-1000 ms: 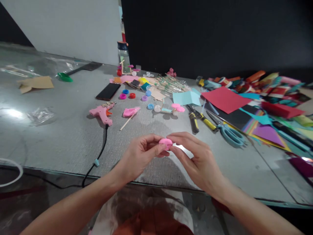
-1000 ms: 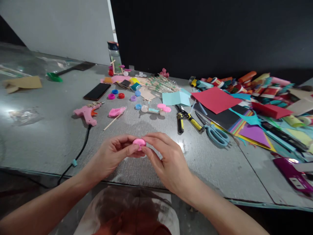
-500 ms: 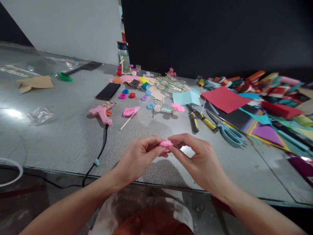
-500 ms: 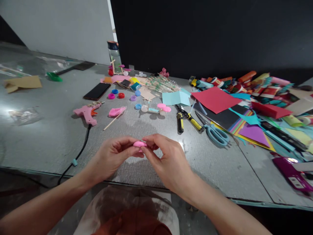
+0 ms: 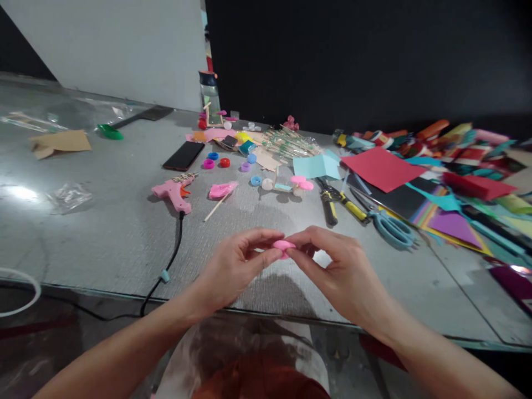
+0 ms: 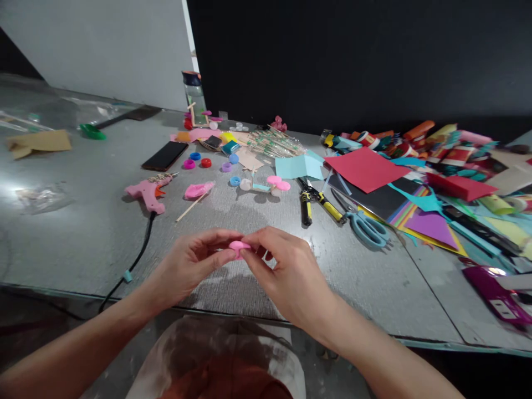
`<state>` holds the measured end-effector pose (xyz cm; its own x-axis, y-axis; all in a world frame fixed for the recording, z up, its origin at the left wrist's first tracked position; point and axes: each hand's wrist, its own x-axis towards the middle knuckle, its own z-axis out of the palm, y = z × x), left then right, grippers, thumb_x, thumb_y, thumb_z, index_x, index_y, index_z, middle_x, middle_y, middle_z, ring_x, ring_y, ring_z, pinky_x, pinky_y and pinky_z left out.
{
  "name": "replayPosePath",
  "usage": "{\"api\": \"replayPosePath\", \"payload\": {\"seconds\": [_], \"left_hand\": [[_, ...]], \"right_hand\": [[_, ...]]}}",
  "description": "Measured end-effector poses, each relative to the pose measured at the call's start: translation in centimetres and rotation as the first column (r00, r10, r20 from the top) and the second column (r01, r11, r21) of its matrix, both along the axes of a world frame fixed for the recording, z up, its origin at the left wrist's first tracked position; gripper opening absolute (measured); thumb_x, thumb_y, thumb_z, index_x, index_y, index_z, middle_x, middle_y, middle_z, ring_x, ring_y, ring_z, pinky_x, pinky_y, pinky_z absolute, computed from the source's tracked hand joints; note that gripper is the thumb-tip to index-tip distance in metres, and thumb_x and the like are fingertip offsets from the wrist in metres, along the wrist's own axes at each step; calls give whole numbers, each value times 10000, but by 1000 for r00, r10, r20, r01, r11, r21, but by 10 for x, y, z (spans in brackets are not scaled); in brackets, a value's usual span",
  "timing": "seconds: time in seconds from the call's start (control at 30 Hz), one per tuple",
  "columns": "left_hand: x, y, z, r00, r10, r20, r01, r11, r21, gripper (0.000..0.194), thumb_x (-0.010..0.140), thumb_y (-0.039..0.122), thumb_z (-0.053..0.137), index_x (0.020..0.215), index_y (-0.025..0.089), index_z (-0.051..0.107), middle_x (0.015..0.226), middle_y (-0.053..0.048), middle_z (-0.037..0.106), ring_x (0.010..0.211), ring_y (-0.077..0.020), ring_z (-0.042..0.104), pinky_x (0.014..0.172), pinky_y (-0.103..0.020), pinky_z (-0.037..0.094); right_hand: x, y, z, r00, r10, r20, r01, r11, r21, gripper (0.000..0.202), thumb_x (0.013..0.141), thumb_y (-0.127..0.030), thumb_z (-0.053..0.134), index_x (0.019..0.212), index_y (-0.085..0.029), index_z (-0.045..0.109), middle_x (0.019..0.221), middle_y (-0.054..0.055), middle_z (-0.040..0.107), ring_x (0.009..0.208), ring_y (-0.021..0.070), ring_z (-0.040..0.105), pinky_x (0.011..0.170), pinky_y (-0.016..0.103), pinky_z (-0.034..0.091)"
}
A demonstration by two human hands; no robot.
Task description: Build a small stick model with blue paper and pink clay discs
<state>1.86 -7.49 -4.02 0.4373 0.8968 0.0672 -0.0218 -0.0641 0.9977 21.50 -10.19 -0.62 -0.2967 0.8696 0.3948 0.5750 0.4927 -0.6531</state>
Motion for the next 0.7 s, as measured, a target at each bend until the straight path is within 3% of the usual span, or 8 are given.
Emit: {"api": "replayPosePath", "payload": {"seconds": [0.2, 0.37, 0.53, 0.7], "left_hand": [[5, -3, -1, 996, 92, 16, -93, 985, 144, 141, 945, 296, 676, 1032, 232, 766, 1000, -10, 794, 931, -158, 727, 850, -261, 560], [8, -6, -5, 992, 127, 3, -126, 976, 179, 127, 954, 298, 667, 1042, 232, 731, 1015, 6, 784, 946, -140, 726, 863, -242, 559], [6, -6, -1, 973, 152, -175, -85, 936, 342, 119, 977, 275, 620, 1048, 227, 702, 984, 17, 768, 920, -132, 724, 844, -242, 535], [8, -8, 1, 956, 217, -195, -114, 893, 434, 84, 955, 219, 626, 1017, 206, 681, 930, 22, 759, 847, -113, 720, 793, -216, 530]], "right_hand": [[-3, -1, -5, 999, -42, -13, 41, 999, -18, 169, 937, -294, 699, 1080, -209, 671, 890, 16, 730, 718, 142, 651, 624, 265, 498], [-6, -1, -11, 999, -54, 6, 54, 998, -15, 54, 956, -223, 659, 1007, -211, 669, 825, -6, 704, 693, 123, 632, 625, 253, 483], [-5, -1, -14, 993, -58, 105, 43, 990, 137, 105, 964, -161, 624, 1054, -170, 677, 850, 13, 705, 721, 134, 628, 657, 271, 472], [-4, -3, -13, 976, -62, 208, 14, 974, 226, 136, 985, -155, 579, 1043, -109, 693, 864, 65, 704, 752, 176, 617, 680, 323, 463]]}}
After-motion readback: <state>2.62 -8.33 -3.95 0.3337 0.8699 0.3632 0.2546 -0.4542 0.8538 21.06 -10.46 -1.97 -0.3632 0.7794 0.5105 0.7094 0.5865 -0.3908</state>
